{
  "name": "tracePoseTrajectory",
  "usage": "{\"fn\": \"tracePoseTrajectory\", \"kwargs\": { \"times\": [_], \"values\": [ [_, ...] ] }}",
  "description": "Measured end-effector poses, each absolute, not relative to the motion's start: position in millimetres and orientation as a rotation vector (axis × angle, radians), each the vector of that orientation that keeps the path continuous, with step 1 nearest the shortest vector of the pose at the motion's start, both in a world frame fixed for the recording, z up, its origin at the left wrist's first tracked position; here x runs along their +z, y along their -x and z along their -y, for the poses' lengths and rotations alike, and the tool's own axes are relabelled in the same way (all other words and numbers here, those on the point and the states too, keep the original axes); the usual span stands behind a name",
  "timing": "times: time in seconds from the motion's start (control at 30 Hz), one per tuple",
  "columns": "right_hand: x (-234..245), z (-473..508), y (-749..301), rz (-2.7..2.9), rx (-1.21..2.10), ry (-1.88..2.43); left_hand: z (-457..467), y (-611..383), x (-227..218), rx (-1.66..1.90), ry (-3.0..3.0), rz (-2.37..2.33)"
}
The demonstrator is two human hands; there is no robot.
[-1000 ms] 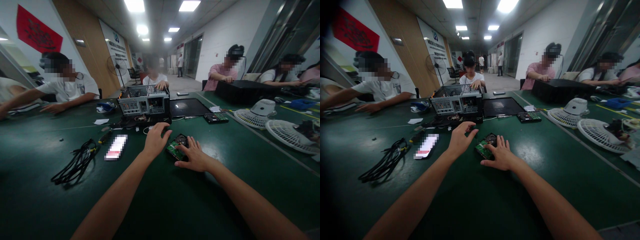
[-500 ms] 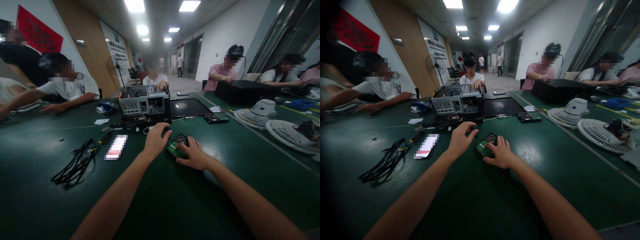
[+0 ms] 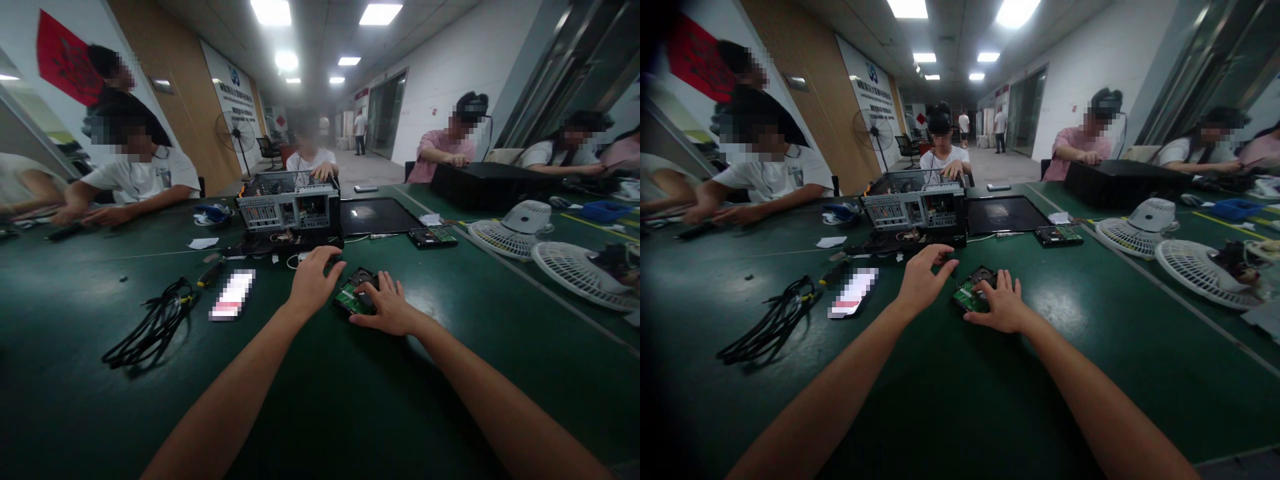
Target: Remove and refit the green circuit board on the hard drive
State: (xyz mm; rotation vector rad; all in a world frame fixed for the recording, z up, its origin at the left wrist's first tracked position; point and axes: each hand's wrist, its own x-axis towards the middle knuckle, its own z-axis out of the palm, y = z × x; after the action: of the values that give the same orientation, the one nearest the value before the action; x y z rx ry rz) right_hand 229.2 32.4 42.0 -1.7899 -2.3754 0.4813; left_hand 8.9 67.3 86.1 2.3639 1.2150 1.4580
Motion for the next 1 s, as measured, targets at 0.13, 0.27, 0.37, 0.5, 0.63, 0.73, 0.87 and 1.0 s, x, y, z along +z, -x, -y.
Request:
{"fn": "tracePoseTrajectory", "kwargs": {
  "times": [0.13,0.27,0.37,0.5,0.63,0.73,0.87,1.0],
  "values": [
    [44.2,-33.6,-230.1,2.394,0.424,1.793,-66.5,-9.4,86.4,1.456,-2.359,-1.217],
    [44.5,-36.4,-229.7,2.408,0.377,1.782,-66.4,-10.1,85.1,1.457,-2.351,-1.217],
    [43.1,-39.1,-231.8,2.422,0.379,1.744,-66.7,-10.4,83.7,1.464,-2.346,-1.214],
    [41.9,-42.6,-241.3,2.443,0.435,1.672,-66.2,-10.2,84.9,1.457,-2.330,-1.181],
    [44.0,-43.4,-253.0,2.487,0.515,1.598,-64.3,-9.3,89.9,1.437,-2.341,-1.139],
    [44.3,-42.0,-256.9,2.487,0.524,1.579,-63.7,-8.2,92.5,1.410,-2.373,-1.137],
    [38.5,-41.8,-252.1,2.422,0.491,1.584,-64.6,-7.8,92.6,1.407,-2.389,-1.083],
    [28.6,-43.7,-241.6,2.326,0.386,1.661,-65.7,-8.1,91.7,1.397,-2.391,-1.051]
  ]
}}
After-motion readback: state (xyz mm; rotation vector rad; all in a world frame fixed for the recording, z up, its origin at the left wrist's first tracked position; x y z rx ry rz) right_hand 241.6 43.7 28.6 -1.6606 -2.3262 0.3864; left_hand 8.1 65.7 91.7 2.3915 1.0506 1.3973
